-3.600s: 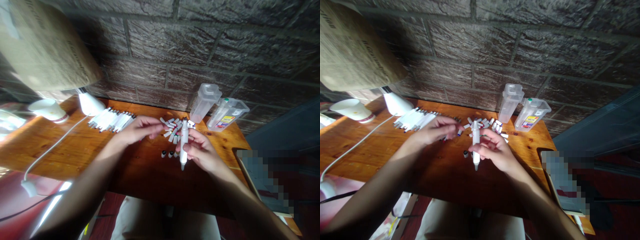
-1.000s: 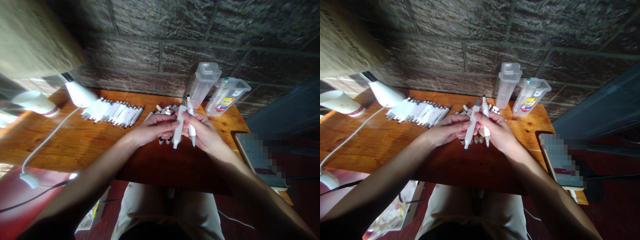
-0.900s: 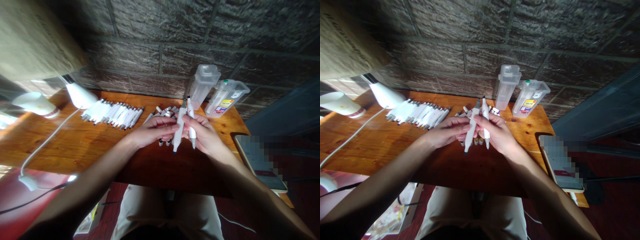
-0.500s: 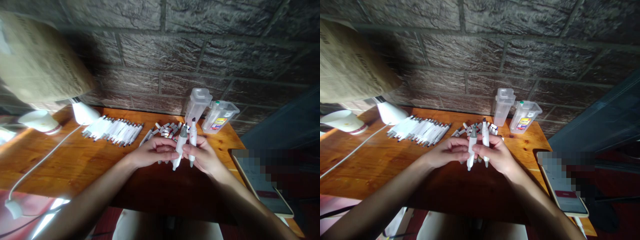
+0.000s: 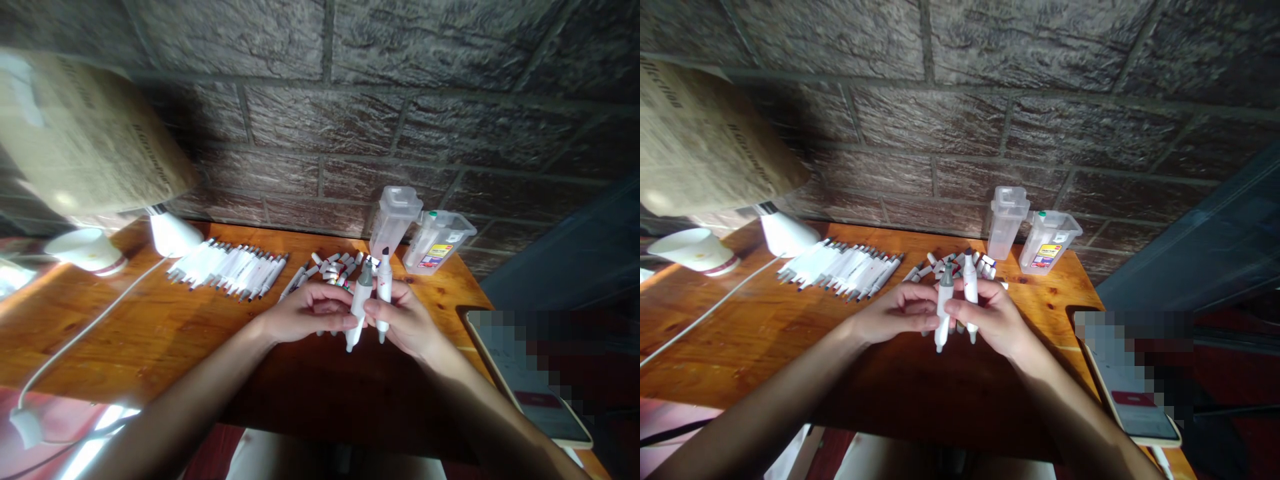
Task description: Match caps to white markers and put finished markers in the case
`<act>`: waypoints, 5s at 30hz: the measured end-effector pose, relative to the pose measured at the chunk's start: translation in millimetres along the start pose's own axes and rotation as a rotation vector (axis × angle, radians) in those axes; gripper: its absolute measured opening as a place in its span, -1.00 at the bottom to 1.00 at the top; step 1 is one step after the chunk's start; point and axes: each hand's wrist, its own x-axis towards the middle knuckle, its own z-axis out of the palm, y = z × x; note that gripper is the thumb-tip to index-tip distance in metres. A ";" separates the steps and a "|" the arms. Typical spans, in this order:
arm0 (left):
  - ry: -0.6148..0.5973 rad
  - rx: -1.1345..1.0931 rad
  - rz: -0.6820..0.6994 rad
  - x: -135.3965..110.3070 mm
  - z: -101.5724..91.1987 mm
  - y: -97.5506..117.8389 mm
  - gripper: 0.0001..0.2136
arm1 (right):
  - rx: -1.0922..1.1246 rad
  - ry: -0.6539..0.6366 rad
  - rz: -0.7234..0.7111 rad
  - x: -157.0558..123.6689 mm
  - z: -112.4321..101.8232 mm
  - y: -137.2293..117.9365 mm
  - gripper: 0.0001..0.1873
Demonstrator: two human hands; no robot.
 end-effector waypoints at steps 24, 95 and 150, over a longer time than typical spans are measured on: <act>0.049 0.068 -0.010 0.7 -3.1 -3.8 -0.75 | 0.045 -0.020 0.029 0.6 0.3 1.1 -0.78; 0.905 1.601 -0.662 -9.4 -53.4 19.5 -0.70 | -0.032 0.502 0.159 9.1 2.5 -4.5 -0.58; 0.772 1.641 -0.806 -32.8 -100.9 65.9 -0.73 | 0.066 0.467 0.141 17.5 -17.9 -19.2 -0.57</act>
